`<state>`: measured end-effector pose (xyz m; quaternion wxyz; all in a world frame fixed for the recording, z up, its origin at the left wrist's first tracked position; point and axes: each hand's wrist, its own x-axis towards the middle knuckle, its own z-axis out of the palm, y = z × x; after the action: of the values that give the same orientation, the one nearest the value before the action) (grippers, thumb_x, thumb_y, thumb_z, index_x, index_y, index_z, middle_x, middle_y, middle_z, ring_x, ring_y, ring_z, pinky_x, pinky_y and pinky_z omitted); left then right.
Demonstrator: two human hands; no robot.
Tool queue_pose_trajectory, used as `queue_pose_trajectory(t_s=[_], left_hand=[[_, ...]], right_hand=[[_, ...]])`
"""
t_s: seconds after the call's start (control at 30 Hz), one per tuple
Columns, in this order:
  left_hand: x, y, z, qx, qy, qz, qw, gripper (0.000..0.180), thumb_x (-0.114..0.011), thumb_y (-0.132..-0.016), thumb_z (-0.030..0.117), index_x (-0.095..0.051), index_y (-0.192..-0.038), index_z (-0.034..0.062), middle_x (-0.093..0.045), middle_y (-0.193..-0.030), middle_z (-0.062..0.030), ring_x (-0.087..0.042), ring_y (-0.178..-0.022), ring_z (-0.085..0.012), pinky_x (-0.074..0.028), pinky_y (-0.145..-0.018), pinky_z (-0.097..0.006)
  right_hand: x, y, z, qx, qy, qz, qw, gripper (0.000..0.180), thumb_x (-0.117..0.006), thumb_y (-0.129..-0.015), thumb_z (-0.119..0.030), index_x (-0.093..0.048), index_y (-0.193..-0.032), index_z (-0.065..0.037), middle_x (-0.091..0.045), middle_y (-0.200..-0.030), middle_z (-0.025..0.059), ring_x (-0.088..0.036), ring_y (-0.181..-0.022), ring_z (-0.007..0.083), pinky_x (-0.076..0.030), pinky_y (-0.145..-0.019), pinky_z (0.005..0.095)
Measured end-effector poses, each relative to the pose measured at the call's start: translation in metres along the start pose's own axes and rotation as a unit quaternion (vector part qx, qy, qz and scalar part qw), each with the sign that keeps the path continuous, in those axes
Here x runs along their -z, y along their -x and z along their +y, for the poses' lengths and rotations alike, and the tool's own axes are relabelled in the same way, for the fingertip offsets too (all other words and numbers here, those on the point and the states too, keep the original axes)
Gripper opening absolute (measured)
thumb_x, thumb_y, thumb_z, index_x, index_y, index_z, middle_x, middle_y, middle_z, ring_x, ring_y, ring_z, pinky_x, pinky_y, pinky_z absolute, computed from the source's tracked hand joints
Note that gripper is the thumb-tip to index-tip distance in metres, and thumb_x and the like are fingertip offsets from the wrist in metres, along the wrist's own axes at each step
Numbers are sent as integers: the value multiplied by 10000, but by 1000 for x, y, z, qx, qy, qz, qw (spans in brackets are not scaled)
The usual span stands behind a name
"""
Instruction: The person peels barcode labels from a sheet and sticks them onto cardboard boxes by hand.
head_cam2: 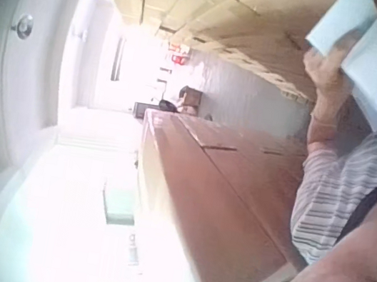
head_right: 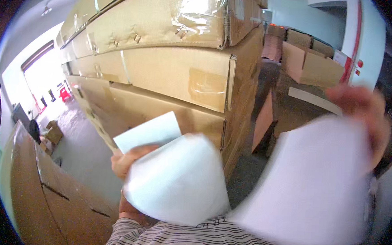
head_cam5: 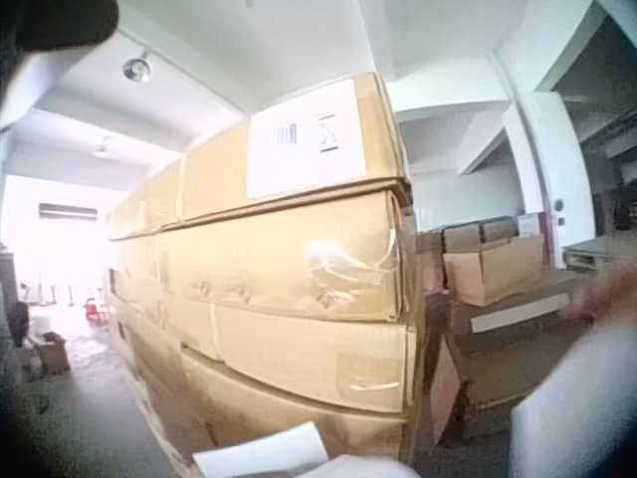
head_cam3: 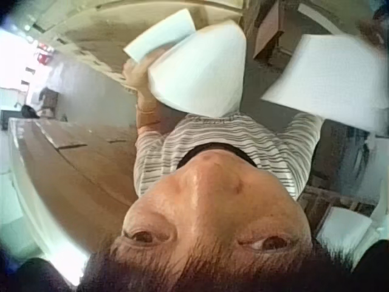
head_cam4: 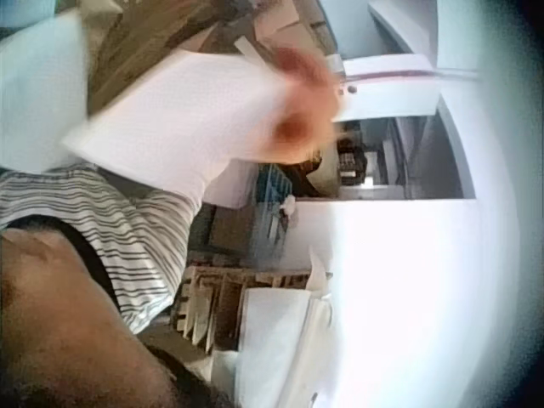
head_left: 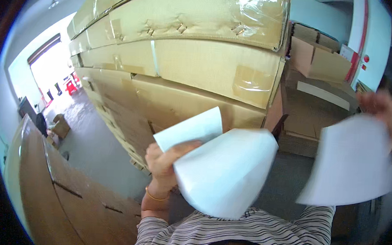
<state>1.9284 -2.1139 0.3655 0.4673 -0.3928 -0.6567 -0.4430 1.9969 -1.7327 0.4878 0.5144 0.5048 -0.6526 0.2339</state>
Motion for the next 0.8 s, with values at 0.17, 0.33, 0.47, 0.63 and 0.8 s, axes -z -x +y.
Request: queue_pose_trajectory(t_s=[0.17, 0.33, 0.47, 0.63, 0.8], left_hand=[[10, -57, -17, -228, 80, -117, 963, 168, -783, -672, 108, -768, -830, 54, -673, -767, -6, -650, -794, -177, -449, -1081, -583], [-2, -110, -13, -358, 106, -176, 911, 98, -760, -694, 47, -749, -789, 28, -585, -650, -1, -582, -664, -144, -318, -1154, -679], [-8, -134, -17, -386, 71, -179, 902, 142, -746, -691, 88, -778, -791, 184, -637, -677, 48, -627, -656, -82, -227, -1178, -703], [-14, -148, -24, -388, 63, -195, 899, 197, -710, -656, 57, -776, -781, 195, -594, -638, 76, -588, -621, -85, -192, -1184, -713], [-21, -153, -31, -388, 73, -182, 900, 176, -722, -657, 78, -771, -779, 195, -609, -652, 77, -609, -643, -88, -165, -1190, -714]], right_hand=[[34, -52, 44, -256, -119, 12, 959, 389, -602, -988, -250, -511, -1301, -37, -610, -1128, 181, -657, -932, 203, -550, -831, 336], [-58, -135, 19, -249, -34, -87, 964, 298, -668, -967, -155, -577, -1178, 34, -705, -1022, 158, -692, -905, 165, -572, -754, 284], [-111, -162, -10, -345, 14, 32, 938, 105, -683, -916, 6, -584, -951, 9, -700, -731, 38, -614, -552, 26, -431, -414, 143], [-123, -168, -16, -356, 89, 31, 930, 117, -695, -921, -25, -594, -975, -5, -681, -722, 21, -591, -561, 13, -416, -423, 139], [-128, -166, -15, -324, 141, 34, 935, 109, -694, -923, -33, -596, -967, -10, -652, -686, -6, -564, -545, 4, -399, -424, 139]])
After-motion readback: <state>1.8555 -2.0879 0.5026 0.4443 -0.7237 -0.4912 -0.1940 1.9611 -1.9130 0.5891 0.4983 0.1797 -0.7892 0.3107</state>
